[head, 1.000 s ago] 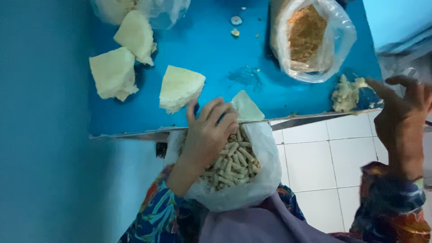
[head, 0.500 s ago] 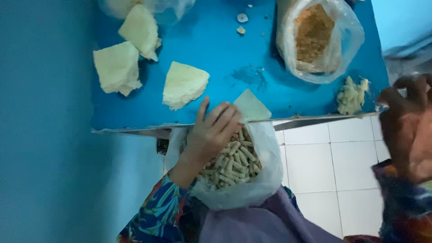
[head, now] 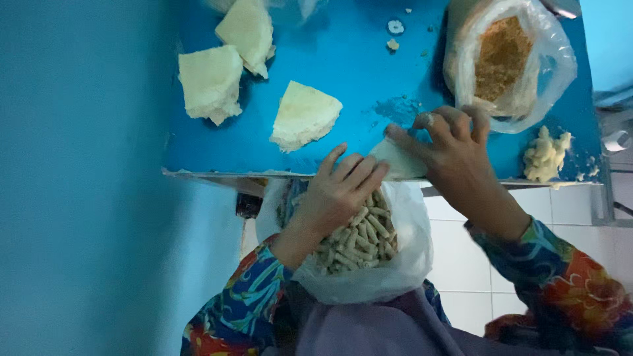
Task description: The person pinches small pieces from wedges of soft white dough on a blue table, rolls and shapes each piece between their fingers into a short cylinder, and drops the finished pieces into a plastic bag below the table that is filling with similar dough cylinders. A knife, cutting board, and a bag of brown powder sit on the table.
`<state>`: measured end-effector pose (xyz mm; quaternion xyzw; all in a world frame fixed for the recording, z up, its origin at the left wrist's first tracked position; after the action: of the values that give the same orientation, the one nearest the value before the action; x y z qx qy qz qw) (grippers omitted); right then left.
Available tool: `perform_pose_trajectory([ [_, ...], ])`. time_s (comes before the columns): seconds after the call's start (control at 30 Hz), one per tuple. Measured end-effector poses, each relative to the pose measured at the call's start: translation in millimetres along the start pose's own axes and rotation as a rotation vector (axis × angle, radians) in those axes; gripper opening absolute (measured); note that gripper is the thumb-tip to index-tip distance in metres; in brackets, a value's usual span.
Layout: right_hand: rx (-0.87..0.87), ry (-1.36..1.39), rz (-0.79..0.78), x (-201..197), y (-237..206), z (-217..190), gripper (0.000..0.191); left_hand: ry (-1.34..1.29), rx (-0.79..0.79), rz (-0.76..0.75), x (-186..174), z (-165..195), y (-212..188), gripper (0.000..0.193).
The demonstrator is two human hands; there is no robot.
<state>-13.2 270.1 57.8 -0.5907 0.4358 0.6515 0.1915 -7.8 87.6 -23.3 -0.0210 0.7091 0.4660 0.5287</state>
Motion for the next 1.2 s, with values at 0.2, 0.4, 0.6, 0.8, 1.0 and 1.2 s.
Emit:
perform_pose_trajectory([
  [0.2,-0.131,-0.33,-0.211,8,-11,10,0.029,0.074,0.005,0.045,3,0,-4,0.032],
  [0.4,0.104,-0.101,0.14,-50,-22,70,0.027,0.046,-0.014,-0.016,6,2,-1,0.036],
  [0.6,0.267,0.314,0.105,-47,-10,133,0.032,-0.106,-0.094,0.082,1,0,2,0.027],
  [0.8,0.238,0.052,-0.076,-13,11,156,0.068,-0.102,-0.249,0.022,1,-2,6,0.037],
  [1.0,0.191,-0.005,-0.064,-7,16,148,0.077,-0.289,-0.352,0.008,-3,-5,10,0.013],
  [1.2,0.35,0.171,-0.052,-53,22,128,0.045,-0.359,-0.388,0.006,-11,-9,14,0.018],
])
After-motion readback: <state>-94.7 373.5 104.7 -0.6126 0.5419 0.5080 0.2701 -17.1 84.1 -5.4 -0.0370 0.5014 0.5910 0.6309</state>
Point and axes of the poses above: each hand's wrist, its own y-axis towards the middle knuckle, its own x-axis out of the palm, z = x × y, the point moved 4 cm from there along y, towards the middle knuckle, and after that the axes turned 15 degrees about y, right-handed, at the moved point
